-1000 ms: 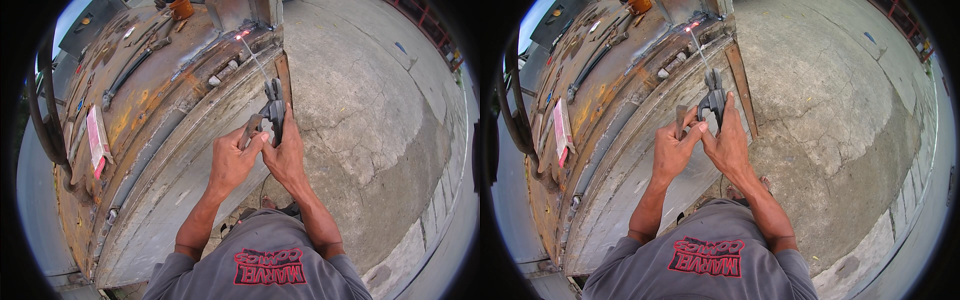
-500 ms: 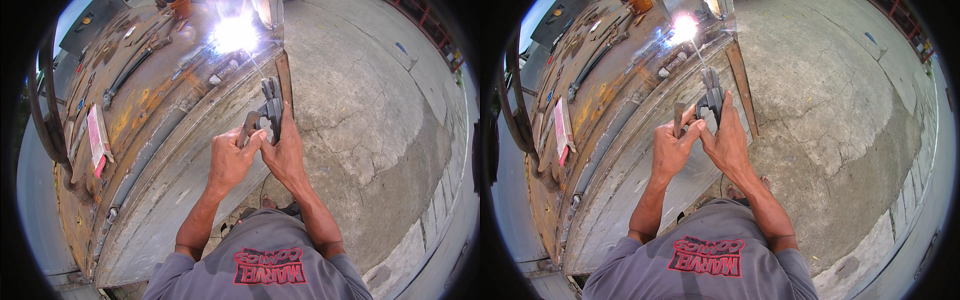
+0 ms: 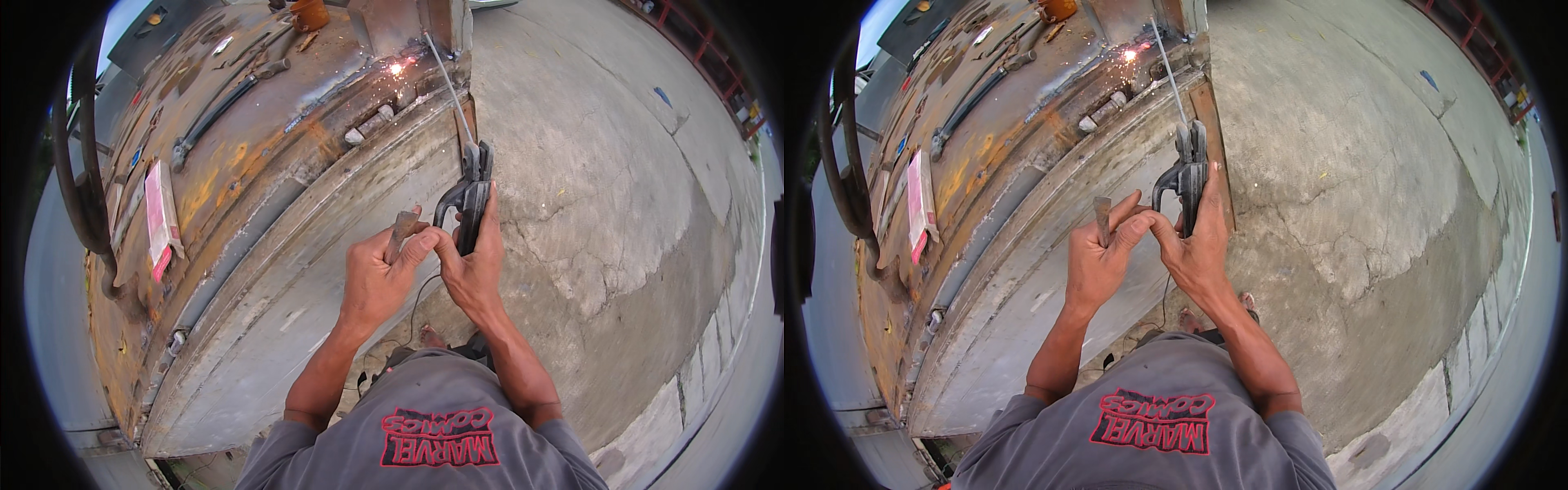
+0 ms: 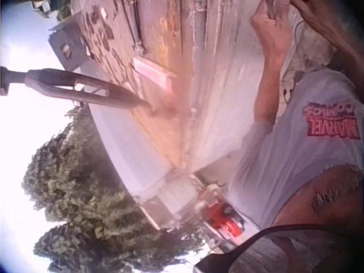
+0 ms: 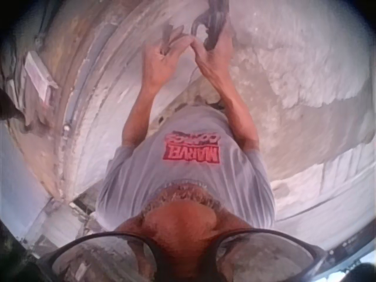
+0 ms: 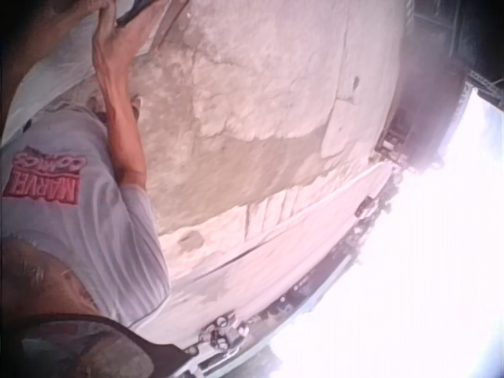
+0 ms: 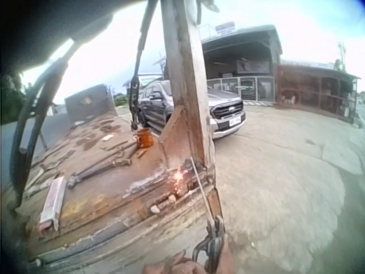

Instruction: The person welds a metal structure using a welding torch, creating bright sparks. They then use a chisel to chip away slag from the weld seam. The person repeats the welding and slag removal process on the same metal structure.

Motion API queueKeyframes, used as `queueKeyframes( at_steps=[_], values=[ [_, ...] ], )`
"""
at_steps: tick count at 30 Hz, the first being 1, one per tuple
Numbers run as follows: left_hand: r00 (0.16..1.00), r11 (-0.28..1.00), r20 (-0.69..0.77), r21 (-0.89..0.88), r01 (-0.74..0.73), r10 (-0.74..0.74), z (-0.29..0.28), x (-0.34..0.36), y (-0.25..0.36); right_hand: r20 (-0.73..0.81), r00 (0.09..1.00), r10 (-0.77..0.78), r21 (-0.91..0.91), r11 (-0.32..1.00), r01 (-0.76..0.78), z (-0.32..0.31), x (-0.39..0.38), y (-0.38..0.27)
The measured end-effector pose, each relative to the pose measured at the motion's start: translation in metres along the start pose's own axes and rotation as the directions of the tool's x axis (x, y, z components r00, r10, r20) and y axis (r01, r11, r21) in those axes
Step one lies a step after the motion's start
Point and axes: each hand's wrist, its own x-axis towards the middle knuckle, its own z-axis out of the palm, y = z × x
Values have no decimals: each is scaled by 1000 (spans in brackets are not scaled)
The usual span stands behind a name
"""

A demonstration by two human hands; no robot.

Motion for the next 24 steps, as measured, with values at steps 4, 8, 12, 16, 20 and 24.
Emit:
queueKeyframes(
  at_steps=[4, 8, 12, 16, 20, 24],
  values=[
    [994, 993, -61, 74, 95, -91, 3, -17, -9, 36, 999, 22, 51, 998, -24, -22, 10, 16],
    [959, 958, -169, 135, 251, -227, 22, -34, -30, 125, 988, 90, 128, 986, -106, -53, 21, 39],
    [903, 913, -251, 126, 388, -349, 63, -42, -42, 228, 974, 21, 140, 989, -55, -90, 40, 75],
    [836, 871, -282, -1, 491, -471, 108, -37, -40, 303, 951, 67, 171, 978, -123, -129, 66, 101],
    [804, 848, -292, -49, 528, -518, 152, -19, -17, 344, 934, 91, 188, 968, -164, -161, 89, 121],
    [786, 852, -340, -111, 512, -517, 182, -15, -8, 419, 898, 135, 168, 960, -223, -181, 102, 138]
  ],
)
